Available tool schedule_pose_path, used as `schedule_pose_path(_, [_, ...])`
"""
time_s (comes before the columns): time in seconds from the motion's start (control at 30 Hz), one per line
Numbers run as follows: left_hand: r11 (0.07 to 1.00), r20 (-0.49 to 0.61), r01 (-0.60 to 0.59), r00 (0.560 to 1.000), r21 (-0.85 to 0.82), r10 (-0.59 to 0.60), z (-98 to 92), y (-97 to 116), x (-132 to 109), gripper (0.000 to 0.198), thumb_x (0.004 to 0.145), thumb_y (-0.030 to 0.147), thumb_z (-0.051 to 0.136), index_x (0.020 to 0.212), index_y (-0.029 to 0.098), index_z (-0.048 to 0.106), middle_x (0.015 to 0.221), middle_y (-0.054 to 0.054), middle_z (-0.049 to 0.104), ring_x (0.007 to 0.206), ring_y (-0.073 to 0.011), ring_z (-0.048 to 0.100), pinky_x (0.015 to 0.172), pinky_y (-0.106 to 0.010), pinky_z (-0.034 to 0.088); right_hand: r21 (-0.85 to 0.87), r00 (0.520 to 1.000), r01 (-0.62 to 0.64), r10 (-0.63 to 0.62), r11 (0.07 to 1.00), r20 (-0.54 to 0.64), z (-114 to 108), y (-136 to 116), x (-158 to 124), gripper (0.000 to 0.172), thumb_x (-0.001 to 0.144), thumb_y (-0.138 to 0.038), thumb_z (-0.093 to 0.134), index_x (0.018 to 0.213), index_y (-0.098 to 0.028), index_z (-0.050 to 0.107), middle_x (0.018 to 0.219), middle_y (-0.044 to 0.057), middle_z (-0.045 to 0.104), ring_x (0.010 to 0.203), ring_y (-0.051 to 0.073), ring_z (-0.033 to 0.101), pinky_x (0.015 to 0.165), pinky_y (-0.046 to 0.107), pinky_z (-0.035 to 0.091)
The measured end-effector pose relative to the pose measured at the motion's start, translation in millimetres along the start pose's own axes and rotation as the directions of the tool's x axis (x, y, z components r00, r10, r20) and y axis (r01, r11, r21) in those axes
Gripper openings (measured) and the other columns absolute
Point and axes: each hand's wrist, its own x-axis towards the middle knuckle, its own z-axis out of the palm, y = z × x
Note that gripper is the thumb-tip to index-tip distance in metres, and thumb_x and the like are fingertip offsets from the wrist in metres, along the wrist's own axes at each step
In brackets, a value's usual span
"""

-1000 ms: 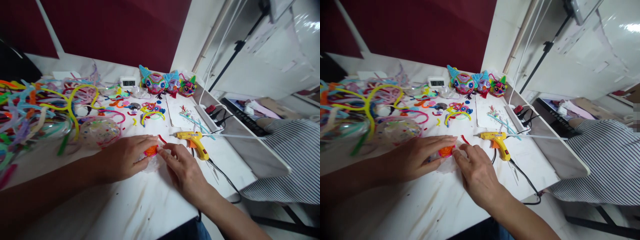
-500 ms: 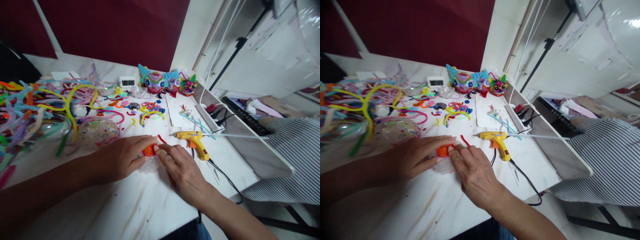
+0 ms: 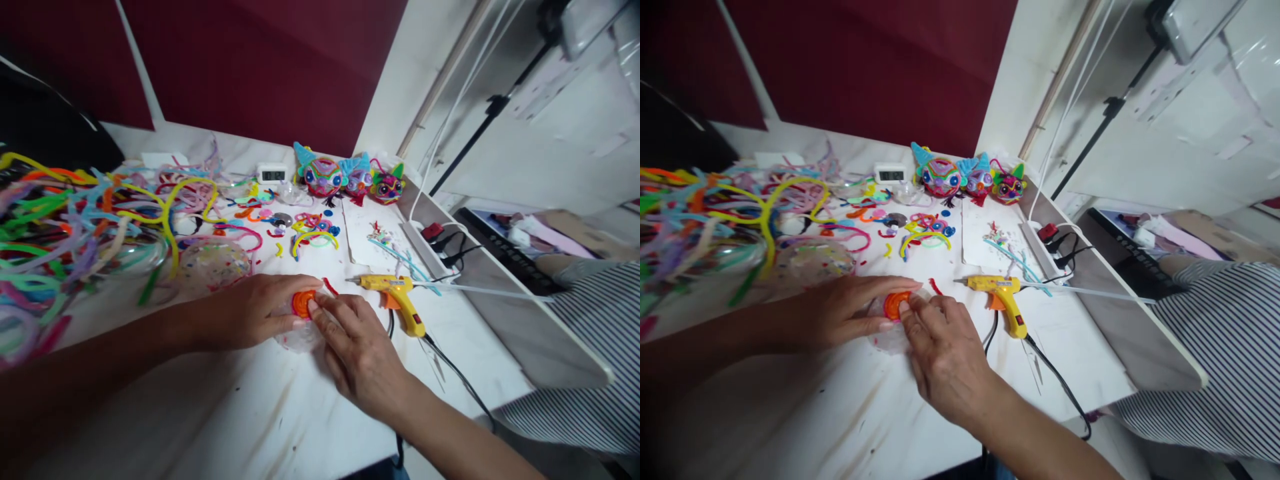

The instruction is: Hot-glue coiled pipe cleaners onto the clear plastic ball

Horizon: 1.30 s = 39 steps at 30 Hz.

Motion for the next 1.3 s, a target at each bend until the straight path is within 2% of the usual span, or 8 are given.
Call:
schedule_pose_path(0.2, [0.996,0.055,0.075,0.996,-0.038,-0.073,-6.8,1.8,2.5,0.053,0.094,0.036,0.060,0.145,0.025,0.052,0.147,-0.005,0.064,0.133,-0.0243,0.061,0.111,-0.033,0.045,0.000,0.997,-0.040,0.040,0.999,-0.071,13.5,0.9,-6.3,0.045,0.096,-0.029,0.063,0.133,-0.004,0.064,0.136,0.027,0.061,0.125,0.039,0.058,0.099,0.056,0.058])
schedule_pose_path(0.47, [0.986,0.064,0.162,0.985,-0.034,-0.160,-14.4,14.6,6.2,0.053,0.092,0.042,0.061,0.141,0.023,0.058,0.144,-0.005,0.066,0.130,-0.0256,0.064,0.110,-0.033,0.047,0.025,0.996,-0.032,0.034,0.999,-0.078,24.7,9.4,-5.9,0.048,0.095,-0.028,0.069,0.137,-0.006,0.062,0.136,0.028,0.064,0.124,0.039,0.064,0.101,0.053,0.060])
schedule_pose_path(0.57, [0.985,-0.027,0.173,0.985,-0.013,-0.173,-6.1,14.3,3.1,0.052,0.091,0.043,0.062,0.138,0.024,0.060,0.139,-0.004,0.070,0.127,-0.0251,0.067,0.107,-0.032,0.050,0.117,0.999,-0.041,0.040,0.992,0.012,16.8,15.2,-1.5,0.048,0.094,-0.023,0.068,0.138,-0.006,0.060,0.140,0.027,0.061,0.128,0.038,0.062,0.106,0.052,0.057])
schedule_pose_path(0.67, [0.980,-0.166,0.199,0.967,0.019,-0.194,7.9,15.3,1.3,0.051,0.087,0.038,0.063,0.136,0.025,0.061,0.136,-0.003,0.072,0.125,-0.0245,0.068,0.106,-0.033,0.052,0.199,0.994,0.009,-0.031,0.980,0.108,5.5,28.5,6.5,0.045,0.095,-0.020,0.067,0.138,-0.007,0.058,0.142,0.026,0.060,0.130,0.035,0.061,0.108,0.050,0.055])
schedule_pose_path(0.9, [0.927,-0.459,0.355,0.848,0.121,-0.265,45.7,28.5,15.3,0.040,0.083,0.023,0.062,0.123,0.018,0.063,0.122,-0.013,0.072,0.115,-0.0322,0.066,0.101,-0.050,0.052,0.293,0.952,0.129,-0.201,0.947,0.231,-17.2,64.9,30.2,0.036,0.093,-0.010,0.068,0.129,-0.016,0.062,0.134,0.016,0.068,0.126,0.025,0.067,0.106,0.039,0.057])
schedule_pose_path(1.07, [0.922,-0.523,0.353,0.822,0.161,-0.224,56.4,31.0,17.3,0.045,0.086,0.023,0.062,0.131,0.014,0.060,0.124,-0.017,0.068,0.115,-0.0359,0.061,0.100,-0.055,0.049,0.246,0.966,0.093,-0.147,0.965,0.212,-17.9,59.0,24.9,0.046,0.093,-0.003,0.060,0.136,-0.019,0.058,0.145,0.017,0.057,0.134,0.026,0.059,0.108,0.044,0.055])
schedule_pose_path(1.17, [0.939,-0.503,0.290,0.849,0.183,-0.164,53.6,25.2,12.3,0.042,0.088,0.026,0.063,0.129,0.015,0.061,0.121,-0.014,0.068,0.113,-0.0333,0.062,0.099,-0.051,0.050,0.131,0.982,0.088,-0.108,0.987,0.153,-15.3,48.0,16.8,0.040,0.097,-0.005,0.054,0.135,-0.015,0.062,0.131,0.018,0.066,0.118,0.028,0.067,0.097,0.045,0.061])
schedule_pose_path(1.3, [0.960,-0.457,0.200,0.885,0.195,-0.091,45.6,17.0,7.6,0.035,0.090,0.030,0.065,0.123,0.018,0.065,0.118,-0.011,0.068,0.110,-0.0291,0.062,0.098,-0.046,0.050,-0.013,0.988,0.152,-0.152,0.988,0.021,-10.3,38.4,10.6,0.029,0.102,-0.008,0.051,0.124,-0.006,0.069,0.116,0.019,0.075,0.105,0.029,0.073,0.088,0.041,0.065])
